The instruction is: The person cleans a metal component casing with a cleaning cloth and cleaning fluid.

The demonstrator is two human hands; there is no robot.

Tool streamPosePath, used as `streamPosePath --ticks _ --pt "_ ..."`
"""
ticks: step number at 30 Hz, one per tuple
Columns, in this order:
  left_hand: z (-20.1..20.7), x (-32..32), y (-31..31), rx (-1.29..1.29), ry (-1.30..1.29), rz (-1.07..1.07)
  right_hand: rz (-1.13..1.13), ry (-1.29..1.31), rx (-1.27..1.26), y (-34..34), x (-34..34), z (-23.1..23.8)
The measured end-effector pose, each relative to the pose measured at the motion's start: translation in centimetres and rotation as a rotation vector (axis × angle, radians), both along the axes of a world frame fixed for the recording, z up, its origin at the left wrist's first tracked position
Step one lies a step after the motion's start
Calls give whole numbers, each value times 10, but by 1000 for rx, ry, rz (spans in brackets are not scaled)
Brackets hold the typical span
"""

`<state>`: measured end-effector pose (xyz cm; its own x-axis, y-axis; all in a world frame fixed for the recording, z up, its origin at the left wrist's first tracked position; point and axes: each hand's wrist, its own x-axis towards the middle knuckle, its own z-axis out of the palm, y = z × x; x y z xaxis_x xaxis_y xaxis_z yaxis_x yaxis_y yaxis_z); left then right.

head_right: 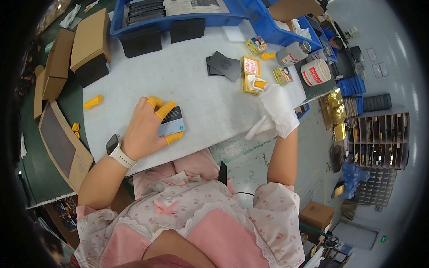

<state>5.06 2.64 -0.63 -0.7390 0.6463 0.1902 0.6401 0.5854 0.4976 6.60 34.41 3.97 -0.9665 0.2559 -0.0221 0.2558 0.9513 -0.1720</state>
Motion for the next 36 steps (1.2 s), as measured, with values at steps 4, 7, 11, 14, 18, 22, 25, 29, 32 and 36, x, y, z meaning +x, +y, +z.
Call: streamPosePath --ticks 4,7,11,14,18,22,25,29,32,36 --pt "-2 0 0 78 24 6 38 25 100 13 0 -14" --pt "-2 -2 -2 76 -21 12 104 1 133 11 5 -2" --pt "-6 -2 -2 88 29 20 214 -29 162 -4 27 -2" --pt "-7 0 -1 109 4 40 431 -101 -235 -64 41 -11" --pt "-11 0 -1 88 17 57 436 -302 -226 -116 33 10" --pt "-9 1 -1 27 -11 59 450 -434 -175 -122 24 15" --pt "-10 1 0 45 -8 63 565 -356 -144 -120 24 15" --pt "-12 0 -1 11 1 52 571 -335 -129 -123 21 10" --pt "-10 0 0 -3 13 51 623 -317 -133 -116 20 10" --pt "-13 -1 0 9 4 57 596 -336 -141 -126 16 12"
